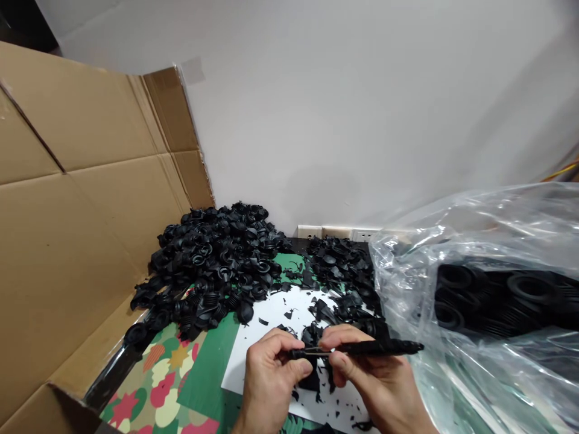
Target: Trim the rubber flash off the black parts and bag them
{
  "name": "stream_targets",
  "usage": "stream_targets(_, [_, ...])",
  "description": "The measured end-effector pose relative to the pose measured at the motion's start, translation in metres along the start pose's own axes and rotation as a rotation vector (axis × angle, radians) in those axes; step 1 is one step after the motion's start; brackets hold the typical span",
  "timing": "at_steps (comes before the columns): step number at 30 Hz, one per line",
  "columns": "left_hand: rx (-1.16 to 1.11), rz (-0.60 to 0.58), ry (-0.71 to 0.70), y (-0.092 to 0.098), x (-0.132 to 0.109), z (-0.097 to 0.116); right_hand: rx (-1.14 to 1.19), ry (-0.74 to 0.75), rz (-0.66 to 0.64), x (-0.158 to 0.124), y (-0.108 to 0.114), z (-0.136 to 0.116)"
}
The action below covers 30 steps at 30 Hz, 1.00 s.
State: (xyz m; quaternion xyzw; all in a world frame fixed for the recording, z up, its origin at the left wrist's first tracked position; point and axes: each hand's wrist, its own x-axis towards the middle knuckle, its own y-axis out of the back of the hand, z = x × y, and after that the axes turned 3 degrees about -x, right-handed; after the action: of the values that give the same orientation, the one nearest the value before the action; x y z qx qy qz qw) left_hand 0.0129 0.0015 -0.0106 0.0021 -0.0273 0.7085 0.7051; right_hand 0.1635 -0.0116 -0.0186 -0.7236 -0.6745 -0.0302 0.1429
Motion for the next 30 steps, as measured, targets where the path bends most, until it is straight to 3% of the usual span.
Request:
stream_targets(6, [0.014, -0.012, 0.008, -0.002, 0.0, 0.0, -0.013, 0.001, 0.014, -0.003, -0.003, 0.002])
stream_targets(12, [0.035, -0.011, 0.011, -0.001, 0.0, -0.001, -0.099, 0.146, -0.024, -0.003, -0.002, 0.005])
stream_targets(14, [0.057, -0.013, 0.0, 0.0, -0.001, -0.003, -0.203, 0.267, -0.079, -0.003, -0.003, 0.002])
stream_targets(18, [0.073, -0.034, -0.028, 0.0, -0.002, -0.005, -0.536, 0.704, -0.179, -0.002, -0.009, -0.008])
stream_targets(20, [0.06, -0.039, -0.028, 0.0, -0.003, -0.005, -0.618, 0.831, -0.185, -0.003, -0.01, -0.01])
stream_targets(22, [0.057, -0.026, -0.03, 0.0, -0.003, -0.003, -0.607, 0.799, -0.189, -0.003, -0.009, -0.009])
stream_targets(27, [0.063, -0.023, -0.019, -0.001, -0.005, 0.0, -0.452, 0.474, -0.161, -0.005, 0.001, -0.001])
stream_targets(30, [0.064, -0.026, -0.017, -0.001, -0.005, 0.0, -0.417, 0.436, -0.148, -0.007, 0.003, 0.001])
